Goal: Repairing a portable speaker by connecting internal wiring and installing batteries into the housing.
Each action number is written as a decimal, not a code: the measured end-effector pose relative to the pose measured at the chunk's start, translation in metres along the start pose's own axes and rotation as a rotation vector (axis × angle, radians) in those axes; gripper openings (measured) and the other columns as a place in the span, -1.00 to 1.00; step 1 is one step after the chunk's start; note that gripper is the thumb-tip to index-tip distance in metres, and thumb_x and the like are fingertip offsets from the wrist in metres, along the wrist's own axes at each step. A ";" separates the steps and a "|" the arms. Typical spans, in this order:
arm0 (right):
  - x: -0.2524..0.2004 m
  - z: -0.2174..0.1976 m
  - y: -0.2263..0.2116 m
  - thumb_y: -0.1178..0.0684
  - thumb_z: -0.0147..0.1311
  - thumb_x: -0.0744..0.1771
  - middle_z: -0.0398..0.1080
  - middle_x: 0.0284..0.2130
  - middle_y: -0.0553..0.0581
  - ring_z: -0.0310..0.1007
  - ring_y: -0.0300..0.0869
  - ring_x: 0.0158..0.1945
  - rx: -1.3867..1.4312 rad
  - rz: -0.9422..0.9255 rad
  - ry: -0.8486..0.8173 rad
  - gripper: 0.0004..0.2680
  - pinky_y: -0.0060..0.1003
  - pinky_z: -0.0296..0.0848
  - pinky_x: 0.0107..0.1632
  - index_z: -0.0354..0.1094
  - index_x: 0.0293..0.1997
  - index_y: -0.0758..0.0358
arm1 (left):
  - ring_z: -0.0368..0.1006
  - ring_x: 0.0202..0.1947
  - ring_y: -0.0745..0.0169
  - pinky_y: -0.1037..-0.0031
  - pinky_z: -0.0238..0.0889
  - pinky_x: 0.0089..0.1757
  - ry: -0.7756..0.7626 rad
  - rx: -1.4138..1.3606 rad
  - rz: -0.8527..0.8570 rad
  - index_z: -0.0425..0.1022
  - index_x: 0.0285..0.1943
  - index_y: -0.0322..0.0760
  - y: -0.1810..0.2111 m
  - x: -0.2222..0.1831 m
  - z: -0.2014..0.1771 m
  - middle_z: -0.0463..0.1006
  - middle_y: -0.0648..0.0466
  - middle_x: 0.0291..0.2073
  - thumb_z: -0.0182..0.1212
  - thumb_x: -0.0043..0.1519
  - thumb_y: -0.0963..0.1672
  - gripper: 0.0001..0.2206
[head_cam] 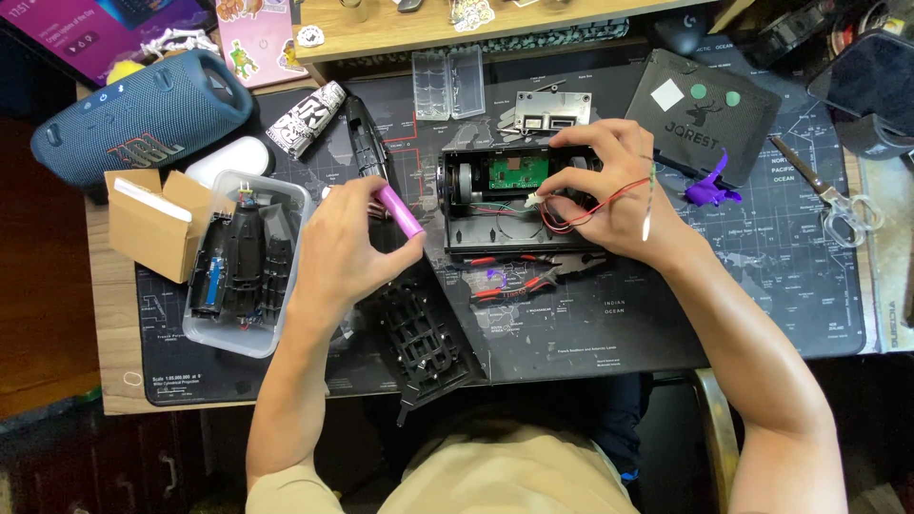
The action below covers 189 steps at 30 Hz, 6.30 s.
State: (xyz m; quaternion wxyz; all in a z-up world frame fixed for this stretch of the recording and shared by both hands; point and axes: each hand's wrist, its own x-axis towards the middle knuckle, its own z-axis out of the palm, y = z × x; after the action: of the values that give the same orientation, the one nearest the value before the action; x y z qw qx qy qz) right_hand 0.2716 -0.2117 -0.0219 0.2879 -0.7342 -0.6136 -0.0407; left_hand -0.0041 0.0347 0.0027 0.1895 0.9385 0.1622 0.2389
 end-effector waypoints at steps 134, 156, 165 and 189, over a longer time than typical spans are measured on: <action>0.015 0.007 -0.015 0.06 0.36 0.42 0.51 0.19 0.28 0.42 0.23 0.23 -0.081 0.168 -0.028 -0.97 0.02 0.47 0.30 0.64 -0.09 0.09 | 0.64 0.12 -0.04 0.20 0.44 0.16 -0.109 0.172 0.209 0.63 -0.18 -0.23 0.081 0.085 0.089 0.69 -0.02 0.20 0.19 0.48 -0.21 -0.83; 0.018 0.015 -0.024 0.10 0.42 0.40 0.60 0.08 0.17 0.49 0.12 0.20 0.045 0.366 0.084 -0.82 -0.07 0.35 0.36 0.44 -0.01 0.24 | 0.64 0.07 0.01 0.22 0.43 0.14 -0.096 0.146 0.144 0.55 -0.30 -0.24 0.086 0.087 0.090 0.71 -0.02 0.13 0.14 0.44 -0.22 -0.79; 0.023 0.010 -0.023 -0.01 0.31 0.44 0.55 0.11 0.11 0.47 0.03 0.17 0.051 0.363 0.035 -0.74 -0.08 0.26 0.35 0.52 0.24 0.22 | 0.57 0.10 -0.10 0.15 0.39 0.14 -0.104 0.137 0.170 0.58 -0.29 -0.31 0.088 0.084 0.087 0.66 -0.08 0.17 0.19 0.36 -0.22 -0.85; 0.024 0.008 -0.001 -0.01 0.46 0.27 0.57 0.04 0.18 0.50 0.25 0.13 0.207 0.335 -0.102 -0.53 0.12 0.37 0.18 0.43 0.34 0.08 | 0.58 0.04 -0.04 0.19 0.27 0.10 -0.235 0.171 0.198 0.35 0.28 -0.21 0.059 0.084 0.099 0.62 0.04 -0.12 0.63 0.11 -0.03 -0.37</action>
State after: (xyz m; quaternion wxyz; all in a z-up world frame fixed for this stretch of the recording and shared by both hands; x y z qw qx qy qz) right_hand 0.2739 -0.1864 -0.0185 0.3330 -0.7936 -0.4976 0.1081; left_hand 0.1287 -0.0113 -0.0205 0.1022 0.9841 0.0652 0.1301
